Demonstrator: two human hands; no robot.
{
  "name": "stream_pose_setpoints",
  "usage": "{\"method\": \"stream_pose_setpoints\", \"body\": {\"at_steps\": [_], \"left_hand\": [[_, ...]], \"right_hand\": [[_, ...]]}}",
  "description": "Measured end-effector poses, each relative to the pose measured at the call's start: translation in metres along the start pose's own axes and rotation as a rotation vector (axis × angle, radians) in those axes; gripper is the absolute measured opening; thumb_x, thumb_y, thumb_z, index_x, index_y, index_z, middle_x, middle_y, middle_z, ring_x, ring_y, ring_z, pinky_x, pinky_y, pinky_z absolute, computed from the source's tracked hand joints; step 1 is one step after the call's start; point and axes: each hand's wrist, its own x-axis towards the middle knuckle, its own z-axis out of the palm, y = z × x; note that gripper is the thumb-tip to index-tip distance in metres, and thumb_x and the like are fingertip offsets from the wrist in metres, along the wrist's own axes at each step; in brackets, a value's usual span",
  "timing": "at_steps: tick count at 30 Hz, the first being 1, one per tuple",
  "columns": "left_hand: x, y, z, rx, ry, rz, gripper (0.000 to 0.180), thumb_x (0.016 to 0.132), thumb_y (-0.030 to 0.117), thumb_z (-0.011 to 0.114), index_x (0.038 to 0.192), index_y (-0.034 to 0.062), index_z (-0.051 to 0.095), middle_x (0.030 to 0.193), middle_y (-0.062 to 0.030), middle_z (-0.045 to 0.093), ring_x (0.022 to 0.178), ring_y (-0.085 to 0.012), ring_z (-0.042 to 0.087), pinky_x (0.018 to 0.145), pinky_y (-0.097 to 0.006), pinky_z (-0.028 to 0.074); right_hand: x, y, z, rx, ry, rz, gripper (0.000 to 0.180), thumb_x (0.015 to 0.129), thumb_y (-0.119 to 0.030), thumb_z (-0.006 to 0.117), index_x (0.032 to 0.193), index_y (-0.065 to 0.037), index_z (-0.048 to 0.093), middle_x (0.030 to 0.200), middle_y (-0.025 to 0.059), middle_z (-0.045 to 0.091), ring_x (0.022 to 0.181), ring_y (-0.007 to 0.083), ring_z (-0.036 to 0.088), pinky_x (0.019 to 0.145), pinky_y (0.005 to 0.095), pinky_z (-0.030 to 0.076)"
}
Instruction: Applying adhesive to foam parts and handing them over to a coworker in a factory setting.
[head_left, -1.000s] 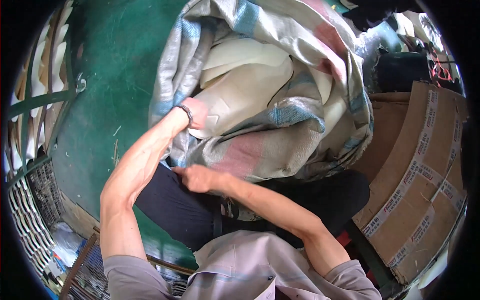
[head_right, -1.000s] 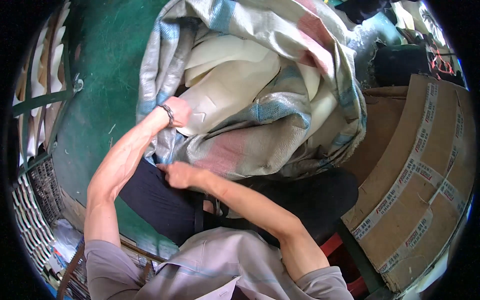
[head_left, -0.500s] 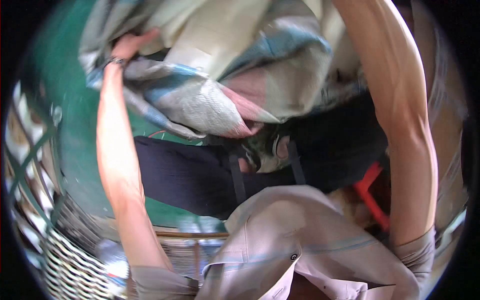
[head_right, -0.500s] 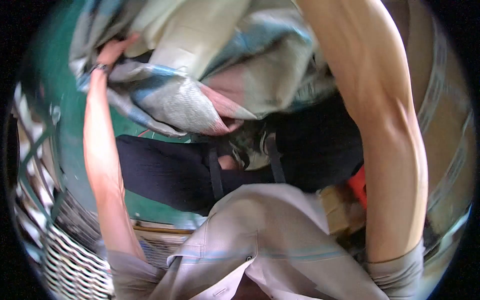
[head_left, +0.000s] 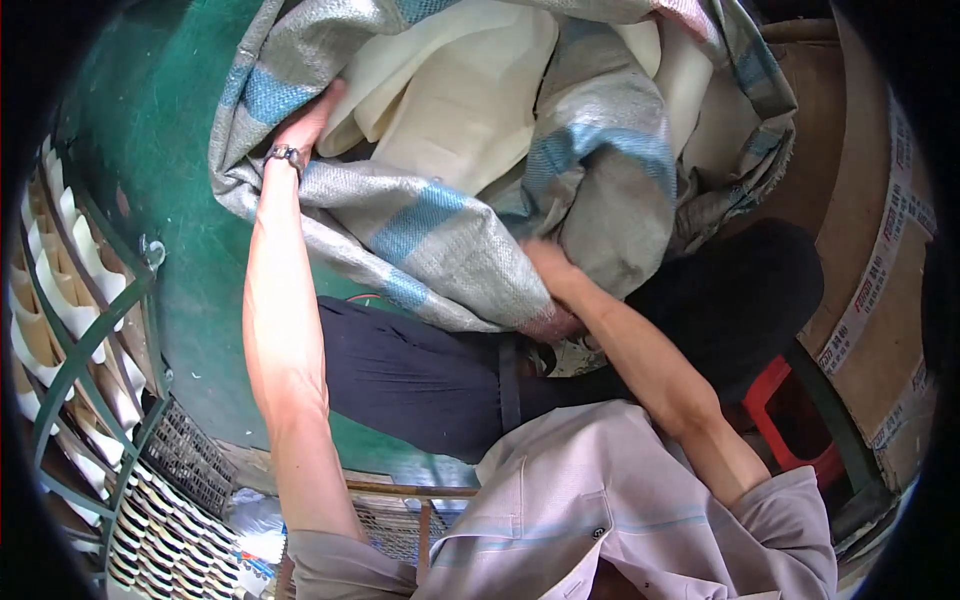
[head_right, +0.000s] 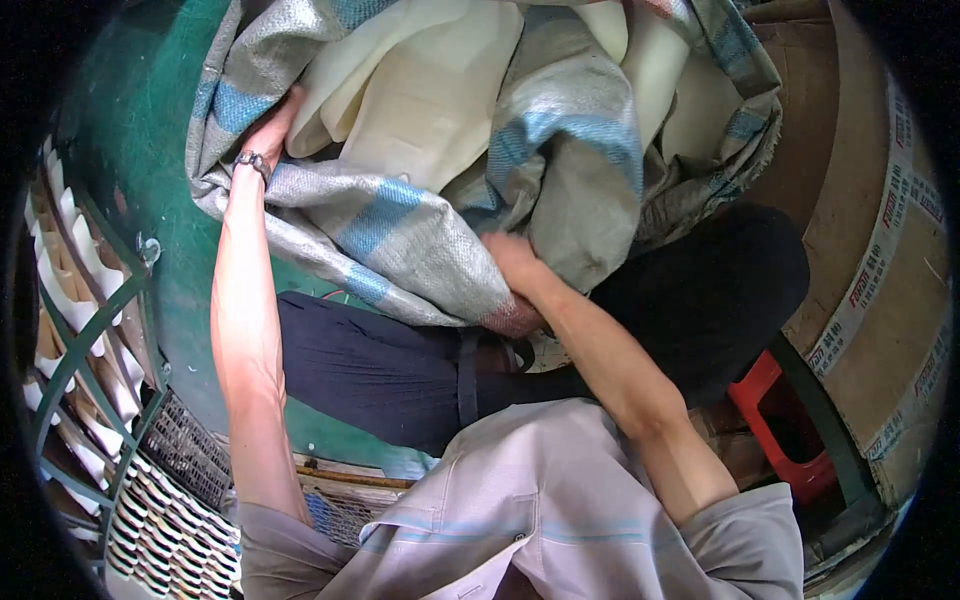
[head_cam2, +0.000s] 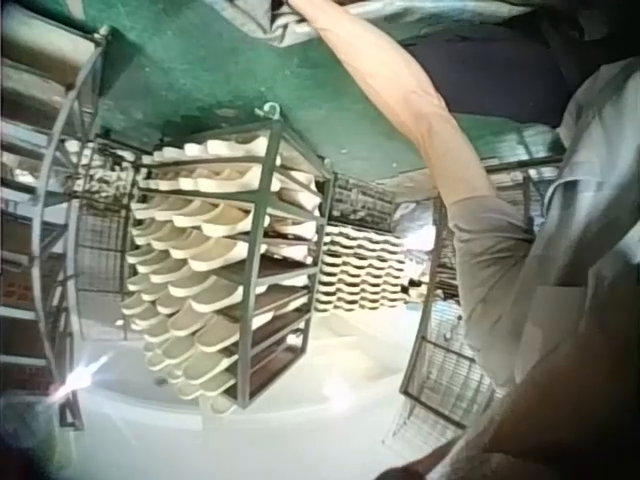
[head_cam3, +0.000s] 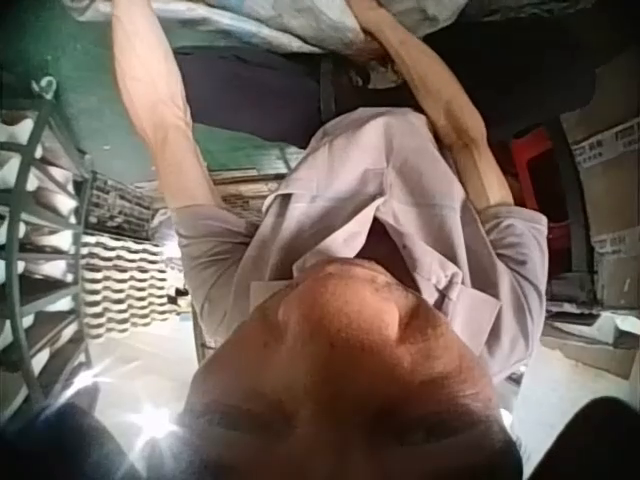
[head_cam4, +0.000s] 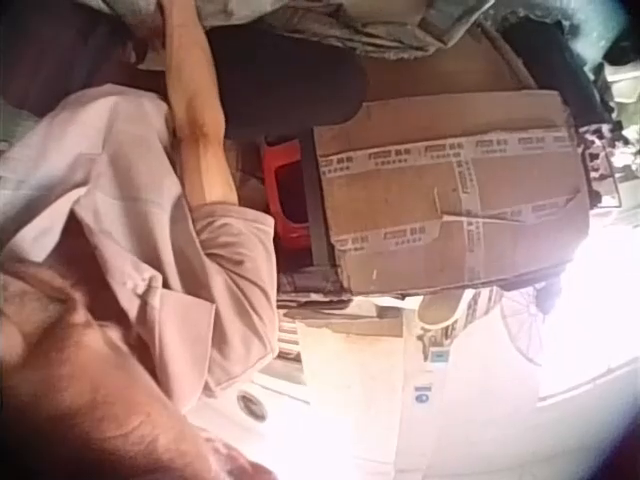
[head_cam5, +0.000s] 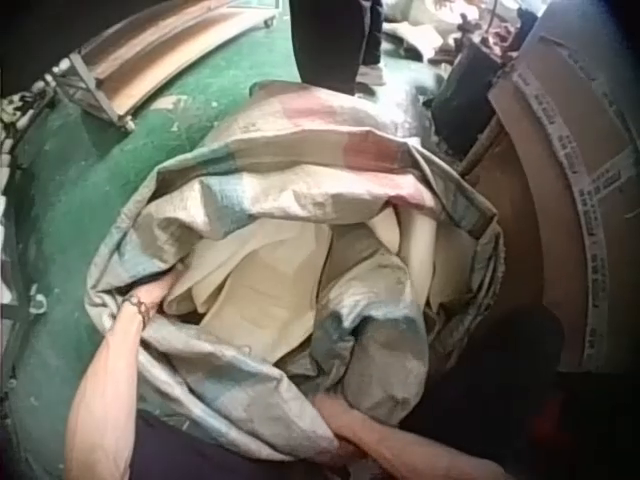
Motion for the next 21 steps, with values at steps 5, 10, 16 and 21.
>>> {"method": "stream_pose_setpoints", "body": {"at_steps": [5, 10, 16, 21], "left_hand": [[-0.012, 0.019, 0.014, 0.477, -0.312, 0.111, 0.1, 0.066, 0.059, 0.087, 0.136, -0.0044, 0.054, 0.13, -0.0176, 0.063, 0.121, -0.0278, 0.058, 0.108, -0.036, 0.042], [-0.042, 0.045, 0.052, 0.913, 0.041, 0.136, 0.12, 0.048, 0.067, 0.087, 0.139, -0.003, 0.049, 0.131, -0.0285, 0.06, 0.12, -0.0417, 0.059, 0.1, -0.045, 0.05], [-0.041, 0.072, 0.06, 0.81, -0.211, 0.047, 0.101, 0.06, 0.049, 0.088, 0.138, -0.0027, 0.048, 0.133, -0.0244, 0.06, 0.123, -0.0383, 0.059, 0.104, -0.043, 0.048], [-0.021, 0.063, 0.059, 0.73, -0.052, 0.154, 0.104, 0.065, 0.055, 0.083, 0.139, -0.0066, 0.045, 0.132, -0.0292, 0.058, 0.125, -0.0402, 0.056, 0.109, -0.039, 0.043]], "right_hand": [[0.037, -0.043, -0.108, 0.801, 0.019, 0.327, 0.061, 0.091, -0.06, 0.057, 0.084, -0.001, 0.072, 0.071, 0.0126, 0.068, 0.067, 0.0281, 0.066, 0.064, 0.0385, 0.055], [0.034, -0.052, -0.123, 1.147, 0.278, 0.397, 0.058, 0.089, -0.055, 0.064, 0.1, 0.001, 0.066, 0.097, 0.0139, 0.068, 0.085, 0.0236, 0.065, 0.069, 0.0323, 0.05], [0.053, -0.04, -0.084, 1.226, 0.351, 0.283, 0.045, 0.089, -0.031, 0.067, 0.115, 0.006, 0.064, 0.106, 0.0149, 0.067, 0.097, 0.0251, 0.062, 0.082, 0.0394, 0.05], [0.065, -0.013, -0.123, 0.958, 0.75, 0.324, 0.048, 0.093, -0.03, 0.063, 0.122, 0.008, 0.064, 0.114, 0.0191, 0.071, 0.104, 0.0279, 0.067, 0.091, 0.0386, 0.049]]}}
